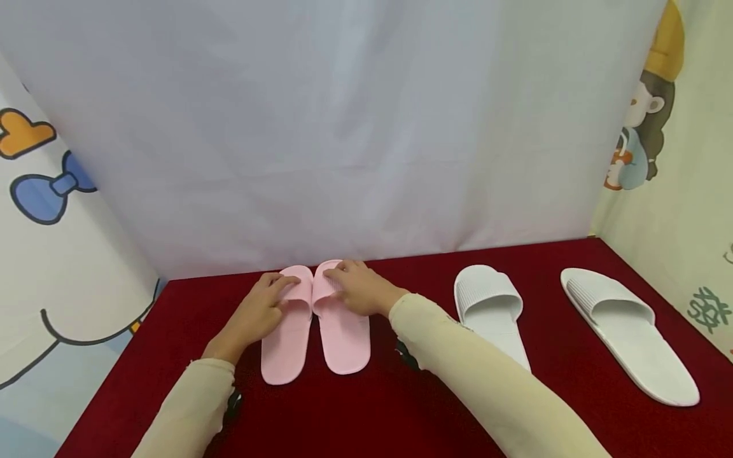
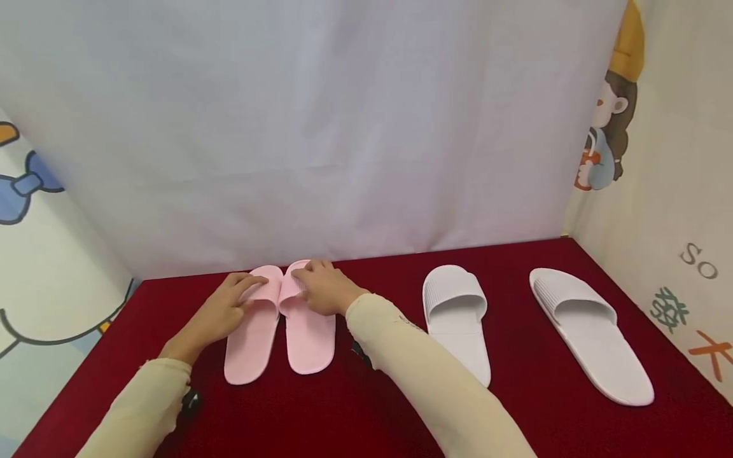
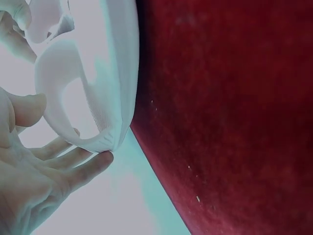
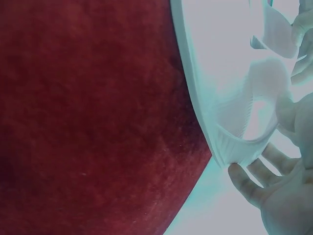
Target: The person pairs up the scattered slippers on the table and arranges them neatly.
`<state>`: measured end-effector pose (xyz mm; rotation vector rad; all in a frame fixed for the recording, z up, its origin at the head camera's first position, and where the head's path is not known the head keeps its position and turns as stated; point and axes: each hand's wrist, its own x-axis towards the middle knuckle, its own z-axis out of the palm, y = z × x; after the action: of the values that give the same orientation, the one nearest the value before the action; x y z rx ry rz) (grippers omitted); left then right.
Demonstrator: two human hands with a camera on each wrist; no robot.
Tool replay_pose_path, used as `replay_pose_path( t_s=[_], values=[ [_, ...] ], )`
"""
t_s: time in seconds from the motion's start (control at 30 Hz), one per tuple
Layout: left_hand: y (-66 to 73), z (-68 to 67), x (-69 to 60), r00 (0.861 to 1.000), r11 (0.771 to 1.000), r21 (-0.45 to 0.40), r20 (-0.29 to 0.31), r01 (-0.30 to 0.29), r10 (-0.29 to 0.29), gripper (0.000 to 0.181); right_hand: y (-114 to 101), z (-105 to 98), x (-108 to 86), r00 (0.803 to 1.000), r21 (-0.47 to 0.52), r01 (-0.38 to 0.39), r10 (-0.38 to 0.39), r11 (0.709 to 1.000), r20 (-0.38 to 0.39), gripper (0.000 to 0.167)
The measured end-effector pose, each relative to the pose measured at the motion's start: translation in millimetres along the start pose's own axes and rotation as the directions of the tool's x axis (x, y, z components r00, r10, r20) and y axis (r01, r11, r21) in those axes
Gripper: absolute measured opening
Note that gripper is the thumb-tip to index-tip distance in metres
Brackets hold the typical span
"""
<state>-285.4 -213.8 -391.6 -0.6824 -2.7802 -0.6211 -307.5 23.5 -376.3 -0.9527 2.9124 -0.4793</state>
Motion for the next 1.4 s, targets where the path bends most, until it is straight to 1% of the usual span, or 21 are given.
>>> replay_pose_path(
  t_s=[0.13, 0.3, 0.37, 0.43, 0.53, 0.6, 0.63, 0.7, 0.77, 0.87, 0.93, 1.0, 1.1, 1.17, 1.23, 1.27, 1.4],
  values=[
    [-3.1, 0.9, 4.9, 1.000, 1.000, -0.002, 0.011, -0.002, 0.002, 0.042, -0.1, -1.6, 2.5, 1.000, -0.010, -0.028, 0.028, 1.000, 0.008, 0.052],
    [-6.9, 2.2, 10.0, 0.999, 1.000, -0.003, 0.031, 0.019, -0.019, 0.042, 0.8, -1.7, 7.2, 0.998, 0.011, -0.040, 0.040, 0.999, 0.039, 0.050],
    [-9.1, 3.7, 9.9, 1.000, 1.000, -0.018, 0.016, 0.010, -0.010, 0.042, 1.5, 1.0, 10.2, 0.998, 0.023, -0.042, 0.041, 0.999, 0.047, 0.052],
    [-10.3, 5.8, 9.3, 1.000, 0.998, -0.057, 0.016, 0.006, -0.005, 0.043, 3.6, 4.5, 12.0, 0.998, 0.030, -0.043, 0.041, 0.999, 0.048, 0.052],
    [-9.9, 9.2, 8.3, 0.999, 0.995, -0.098, 0.038, 0.014, -0.010, 0.044, 8.6, 9.5, 11.6, 0.999, 0.055, -0.039, 0.038, 0.998, 0.031, 0.052],
    [-8.2, 9.6, 6.7, 0.997, 0.993, -0.111, 0.067, 0.031, -0.024, 0.045, 11.6, 11.8, 10.2, 0.999, 0.078, -0.037, 0.036, 0.996, 0.016, 0.051],
    [-6.8, 9.3, 5.5, 0.997, 0.994, -0.105, 0.072, 0.033, -0.025, 0.045, 12.8, 12.6, 9.4, 0.999, 0.089, -0.031, 0.031, 0.996, 0.007, 0.051],
    [-2.8, 8.3, 2.3, 0.998, 0.997, -0.077, 0.063, 0.006, -0.001, 0.044, 14.1, 13.1, 6.6, 1.000, 0.108, -0.016, 0.017, 0.994, -0.012, 0.052],
    [2.8, 7.5, -1.6, 0.998, 0.998, -0.047, 0.043, -0.047, 0.049, 0.041, 14.5, 13.2, 2.2, 0.999, 0.121, 0.008, -0.004, 0.993, -0.033, 0.052],
    [13.5, 7.7, -9.7, 0.991, 0.991, 0.025, 0.017, -0.133, 0.133, 0.038, 14.3, 14.1, -9.8, 0.996, 0.102, 0.072, -0.066, 0.992, -0.057, 0.047],
    [20.5, 8.6, -16.0, 0.984, 0.981, 0.076, 0.000, -0.176, 0.177, 0.037, 12.5, 14.4, -21.1, 0.991, 0.089, 0.123, -0.117, 0.988, -0.066, 0.043],
    [27.4, 9.8, -22.7, 0.979, 0.972, 0.124, -0.012, -0.201, 0.204, 0.036, 9.3, 13.8, -33.7, 0.985, 0.073, 0.166, -0.162, 0.983, -0.067, 0.042],
    [36.2, 12.5, -32.8, 0.971, 0.959, 0.169, -0.025, -0.230, 0.237, 0.035, 3.9, 10.9, -52.7, 0.975, 0.068, 0.213, -0.206, 0.975, -0.088, 0.039],
    [43.2, 14.5, -39.4, 0.967, 0.950, 0.192, -0.021, -0.246, 0.255, 0.035, 1.4, 7.6, -65.4, 0.969, 0.049, 0.230, -0.224, 0.972, -0.104, 0.037],
    [51.0, 16.6, -46.2, 0.963, 0.943, 0.204, -0.010, -0.263, 0.271, 0.035, 1.0, 4.0, -78.6, 0.965, 0.016, 0.244, -0.241, 0.970, -0.105, 0.034],
    [55.2, 17.4, -49.9, 0.960, 0.938, 0.216, -0.001, -0.272, 0.279, 0.034, 1.6, 2.5, -85.5, 0.962, -0.004, 0.254, -0.253, 0.967, -0.101, 0.033],
    [69.7, 20.5, -63.8, 0.953, 0.923, 0.241, 0.041, -0.302, 0.301, 0.032, 8.0, 0.5, -112.6, 0.963, -0.096, 0.257, -0.263, 0.962, -0.052, 0.033]
  ],
)
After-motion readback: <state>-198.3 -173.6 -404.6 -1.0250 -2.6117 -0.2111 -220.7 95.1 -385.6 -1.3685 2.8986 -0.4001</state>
